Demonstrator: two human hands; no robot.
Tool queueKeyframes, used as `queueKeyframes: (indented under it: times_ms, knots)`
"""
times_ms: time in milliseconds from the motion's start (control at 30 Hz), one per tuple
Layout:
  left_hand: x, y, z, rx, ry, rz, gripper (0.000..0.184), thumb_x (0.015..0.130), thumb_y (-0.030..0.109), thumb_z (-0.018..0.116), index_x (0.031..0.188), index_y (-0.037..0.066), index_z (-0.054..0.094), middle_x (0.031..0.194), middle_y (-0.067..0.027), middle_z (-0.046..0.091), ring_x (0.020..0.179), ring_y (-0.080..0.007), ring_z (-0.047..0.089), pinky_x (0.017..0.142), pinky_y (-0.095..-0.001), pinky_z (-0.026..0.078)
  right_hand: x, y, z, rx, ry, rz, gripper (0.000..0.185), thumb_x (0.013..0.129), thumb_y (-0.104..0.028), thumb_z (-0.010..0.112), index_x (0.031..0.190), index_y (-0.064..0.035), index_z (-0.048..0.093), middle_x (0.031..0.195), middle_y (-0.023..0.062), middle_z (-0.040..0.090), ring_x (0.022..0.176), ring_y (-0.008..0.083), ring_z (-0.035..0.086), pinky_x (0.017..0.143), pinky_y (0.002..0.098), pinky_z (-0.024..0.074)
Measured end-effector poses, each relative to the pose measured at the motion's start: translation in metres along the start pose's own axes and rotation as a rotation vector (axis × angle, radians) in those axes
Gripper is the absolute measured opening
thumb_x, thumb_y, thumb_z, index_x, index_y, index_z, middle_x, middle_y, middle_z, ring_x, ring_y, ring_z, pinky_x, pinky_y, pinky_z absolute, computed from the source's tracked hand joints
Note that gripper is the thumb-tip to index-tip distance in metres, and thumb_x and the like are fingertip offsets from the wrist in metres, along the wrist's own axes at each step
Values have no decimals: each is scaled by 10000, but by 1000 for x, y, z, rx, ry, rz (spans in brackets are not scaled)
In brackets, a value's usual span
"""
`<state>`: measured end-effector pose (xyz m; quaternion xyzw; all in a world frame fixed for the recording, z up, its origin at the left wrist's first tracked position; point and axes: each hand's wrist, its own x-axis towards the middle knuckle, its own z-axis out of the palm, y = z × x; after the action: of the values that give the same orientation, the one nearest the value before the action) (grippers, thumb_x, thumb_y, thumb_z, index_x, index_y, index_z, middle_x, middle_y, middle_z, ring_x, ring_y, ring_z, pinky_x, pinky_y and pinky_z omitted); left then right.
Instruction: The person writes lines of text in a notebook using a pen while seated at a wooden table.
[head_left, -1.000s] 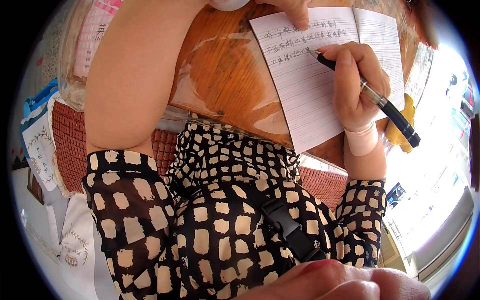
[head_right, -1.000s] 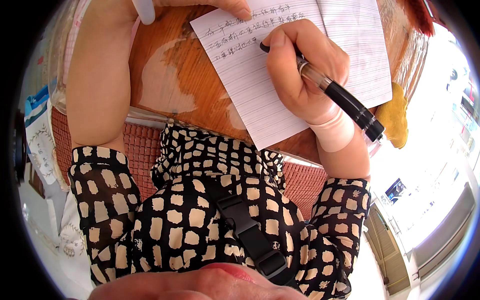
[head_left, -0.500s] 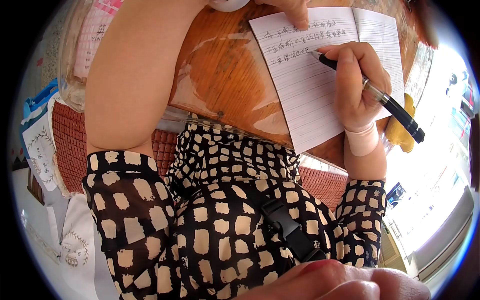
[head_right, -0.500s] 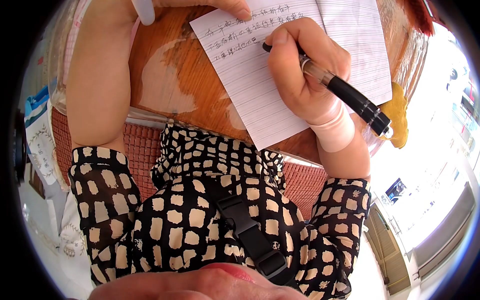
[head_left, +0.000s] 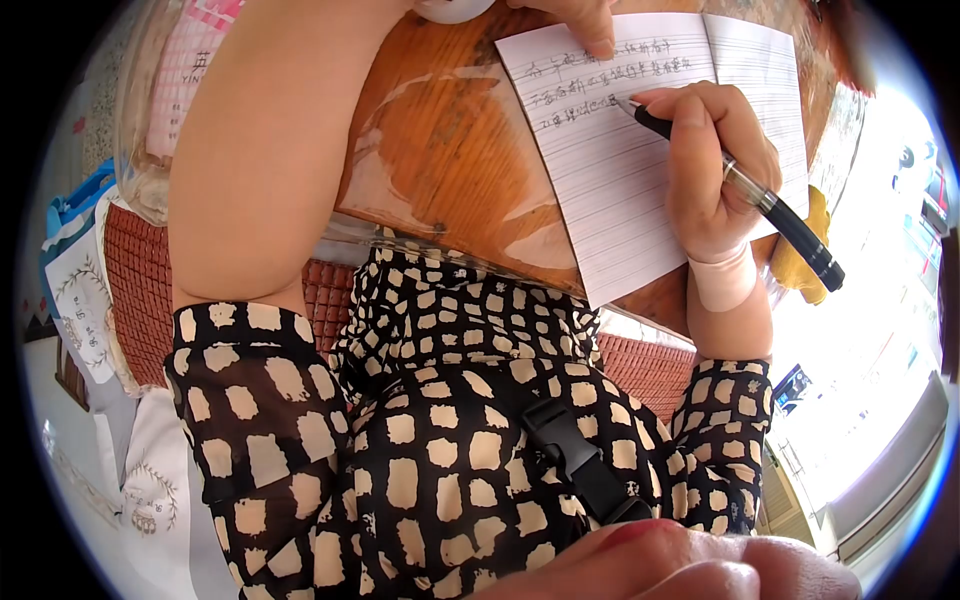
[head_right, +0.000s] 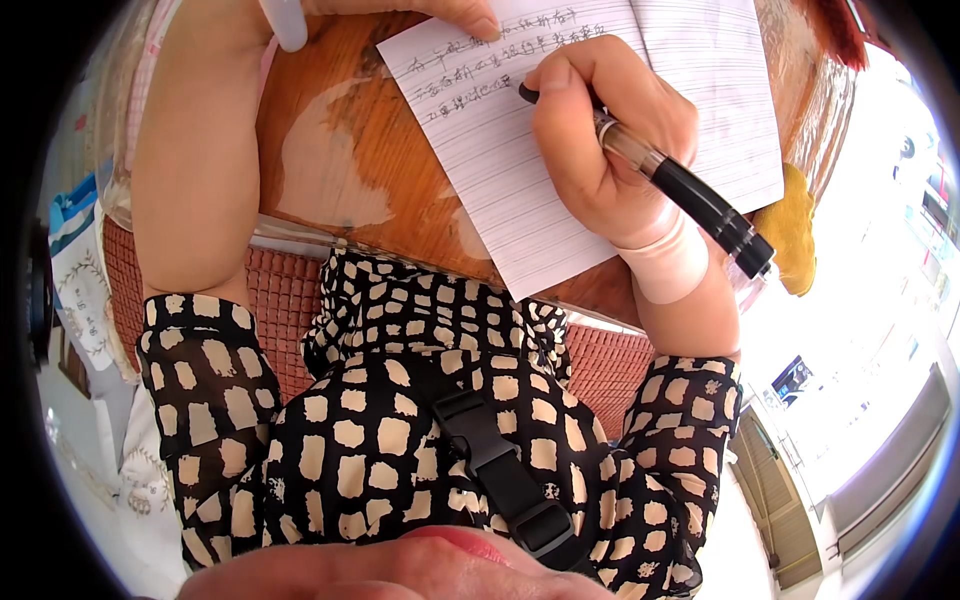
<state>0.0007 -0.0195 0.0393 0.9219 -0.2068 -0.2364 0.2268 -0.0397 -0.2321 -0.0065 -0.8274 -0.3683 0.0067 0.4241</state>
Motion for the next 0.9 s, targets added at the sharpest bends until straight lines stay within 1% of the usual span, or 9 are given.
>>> queueKeyframes:
  times_ms: [133, 233, 300, 400, 533, 633, 733, 833, 900]
  knots:
    - [2, -11, 6, -24, 42, 101, 272, 726, 278, 771, 790, 35, 665, 830, -138, 676, 810, -291, 642, 707, -372, 485, -2, 1, 0, -6, -4, -2, 88, 901, -44, 575, 839, -28, 634, 638, 27, 596, 519, 68, 539, 487, 209, 425]
    - [-5, -16, 15, 18, 145, 178, 273, 726, 278, 772, 792, 35, 665, 833, -138, 677, 811, -290, 641, 706, -371, 484, -1, 0, 1, -17, -10, -9, 89, 901, -43, 576, 835, -28, 634, 639, 28, 596, 517, 72, 542, 487, 212, 430]
    - [-7, -9, 12, 28, 128, 128, 274, 726, 278, 773, 793, 36, 666, 834, -138, 677, 813, -289, 641, 707, -370, 483, 0, -1, 2, -20, -7, -10, 89, 902, -44, 577, 835, -29, 633, 638, 27, 595, 516, 73, 542, 487, 212, 429]
    - [0, 1, 1, -5, 5, -2, 274, 729, 280, 773, 796, 36, 668, 834, -136, 678, 816, -288, 641, 709, -369, 484, 0, -2, 2, -18, -1, 0, 89, 903, -45, 577, 836, -28, 632, 636, 24, 593, 517, 68, 539, 486, 207, 425]
    - [-1, 2, -1, -5, -9, -12, 271, 736, 281, 770, 801, 37, 672, 836, -135, 679, 821, -287, 641, 713, -371, 484, -1, 0, 1, -6, 14, 14, 89, 904, -48, 574, 839, -25, 630, 636, 21, 590, 519, 59, 531, 485, 202, 418]
    - [-1, 1, 0, -5, -3, -10, 270, 738, 281, 770, 802, 37, 672, 836, -134, 679, 819, -288, 641, 716, -372, 485, -1, 1, 1, -7, 17, 3, 90, 904, -48, 573, 839, -23, 630, 635, 19, 587, 520, 55, 527, 484, 200, 415]
    - [-2, -10, -1, -55, 8, 87, 269, 736, 280, 772, 802, 38, 673, 835, -134, 679, 817, -289, 640, 718, -372, 485, -1, 1, 1, -9, 16, -6, 93, 904, -49, 570, 837, -23, 629, 634, 18, 584, 517, 55, 523, 482, 200, 413]
    - [-8, -14, 11, 2, 123, 177, 269, 733, 279, 773, 802, 39, 673, 833, -133, 678, 815, -289, 640, 719, -371, 486, -1, 1, 0, -8, 18, -13, 100, 904, -47, 566, 830, -20, 628, 638, 16, 586, 513, 53, 513, 480, 197, 407]
    - [-8, -12, 12, 9, 126, 172, 271, 730, 280, 774, 802, 39, 673, 830, -133, 678, 814, -290, 640, 718, -371, 485, -1, 2, 0, 20, 22, -10, 107, 905, -45, 561, 827, -14, 626, 645, 15, 591, 516, 50, 504, 482, 195, 404]
